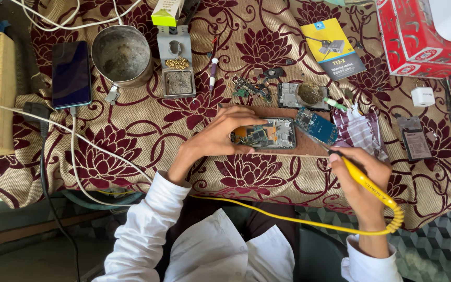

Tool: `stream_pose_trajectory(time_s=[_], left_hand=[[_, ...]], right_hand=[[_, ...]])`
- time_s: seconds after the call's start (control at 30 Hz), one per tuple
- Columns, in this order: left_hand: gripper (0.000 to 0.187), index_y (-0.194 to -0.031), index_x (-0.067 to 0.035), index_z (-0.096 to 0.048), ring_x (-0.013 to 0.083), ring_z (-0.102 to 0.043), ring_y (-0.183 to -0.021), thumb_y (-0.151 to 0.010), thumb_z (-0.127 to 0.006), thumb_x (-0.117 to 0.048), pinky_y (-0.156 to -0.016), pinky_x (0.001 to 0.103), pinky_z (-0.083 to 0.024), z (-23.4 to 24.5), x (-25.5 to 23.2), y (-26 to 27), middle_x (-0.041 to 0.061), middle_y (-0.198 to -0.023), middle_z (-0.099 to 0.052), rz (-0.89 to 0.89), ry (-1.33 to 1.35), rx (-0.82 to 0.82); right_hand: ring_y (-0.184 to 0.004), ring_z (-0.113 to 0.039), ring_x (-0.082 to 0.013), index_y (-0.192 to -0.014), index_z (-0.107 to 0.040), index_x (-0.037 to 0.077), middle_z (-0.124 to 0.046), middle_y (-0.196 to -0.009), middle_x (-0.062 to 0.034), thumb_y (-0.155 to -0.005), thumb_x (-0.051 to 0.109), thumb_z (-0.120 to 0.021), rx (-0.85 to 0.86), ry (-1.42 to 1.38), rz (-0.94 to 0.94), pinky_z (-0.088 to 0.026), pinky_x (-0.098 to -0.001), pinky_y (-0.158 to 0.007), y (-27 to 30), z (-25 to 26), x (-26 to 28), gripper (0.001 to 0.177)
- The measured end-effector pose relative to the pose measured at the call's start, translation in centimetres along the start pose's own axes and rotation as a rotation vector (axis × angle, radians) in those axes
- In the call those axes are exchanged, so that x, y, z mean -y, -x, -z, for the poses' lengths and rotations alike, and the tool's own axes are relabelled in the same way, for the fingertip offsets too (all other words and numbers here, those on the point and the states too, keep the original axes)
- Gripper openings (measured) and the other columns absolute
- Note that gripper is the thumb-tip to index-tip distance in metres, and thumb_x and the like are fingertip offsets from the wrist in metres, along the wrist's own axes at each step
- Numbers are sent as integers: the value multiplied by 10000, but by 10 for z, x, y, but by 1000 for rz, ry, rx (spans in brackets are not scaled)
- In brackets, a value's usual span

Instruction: The person uses a soldering iron to work on a small blue circuit board, then shifts to a disassembled mobile phone chassis. They repeatedly apply the soldering iron to various points on the boards while holding them steady with the other hand.

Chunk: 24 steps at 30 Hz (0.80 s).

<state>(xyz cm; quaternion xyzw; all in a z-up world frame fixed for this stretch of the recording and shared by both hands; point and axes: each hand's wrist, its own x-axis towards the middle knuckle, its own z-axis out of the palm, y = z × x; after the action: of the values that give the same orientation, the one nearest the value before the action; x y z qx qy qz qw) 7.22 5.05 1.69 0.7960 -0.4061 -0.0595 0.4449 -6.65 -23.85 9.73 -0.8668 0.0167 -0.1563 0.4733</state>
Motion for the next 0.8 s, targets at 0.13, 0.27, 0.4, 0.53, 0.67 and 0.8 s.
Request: stream_pose_trajectory(time_s=[0.13,0.27,0.4,0.53,0.67,0.8], left_hand=[[701,-1316,-103,-675,255,-517,-1294,-675,-910,-262,-1172,421,-324,6,-2,0,73,-1346,-629,-29,-62,-39],[667,-1305,-101,-687,277,-501,-1272,-677,-846,-263,-1091,425,-339,13,2,-1,121,-1386,-584,-49,-65,-6],[607,-1302,-128,-714,268,-520,-1198,-724,-810,-284,-1077,426,-369,18,9,-13,76,-1277,-641,-17,-82,82],[619,-1284,-118,-712,269,-502,-1113,-686,-798,-252,-1037,441,-375,22,17,-27,54,-1143,-658,2,-30,180],[682,-1305,-103,-688,271,-518,-1079,-644,-807,-223,-1006,436,-383,25,24,-30,63,-1117,-643,-29,5,212],[646,-1285,-89,-710,252,-573,-1013,-649,-806,-142,-1038,426,-393,19,25,-28,59,-992,-684,-74,61,126]], right_hand=[[-704,-550,-31,-1097,-735,-24,-668,-817,-6,-923,18,-730,45,47,57,-421,-193,-628,5,-7,9,179],[-657,-479,-20,-1086,-737,-20,-595,-743,18,-856,10,-765,91,32,39,-358,-193,-578,5,-14,15,234],[-679,-474,-14,-1102,-741,-19,-584,-761,21,-824,-22,-773,114,-59,-10,-352,-191,-592,4,-20,18,280],[-714,-525,-15,-1084,-740,-21,-643,-809,7,-821,-34,-778,74,-75,-12,-396,-177,-627,1,-27,15,267],[-719,-571,-34,-1065,-745,-27,-683,-833,-19,-829,-28,-781,33,-66,-3,-412,-180,-634,-2,-31,10,238],[-758,-579,-45,-1069,-742,-34,-685,-864,-32,-841,-29,-771,24,-86,9,-426,-189,-678,-2,-33,5,229]])
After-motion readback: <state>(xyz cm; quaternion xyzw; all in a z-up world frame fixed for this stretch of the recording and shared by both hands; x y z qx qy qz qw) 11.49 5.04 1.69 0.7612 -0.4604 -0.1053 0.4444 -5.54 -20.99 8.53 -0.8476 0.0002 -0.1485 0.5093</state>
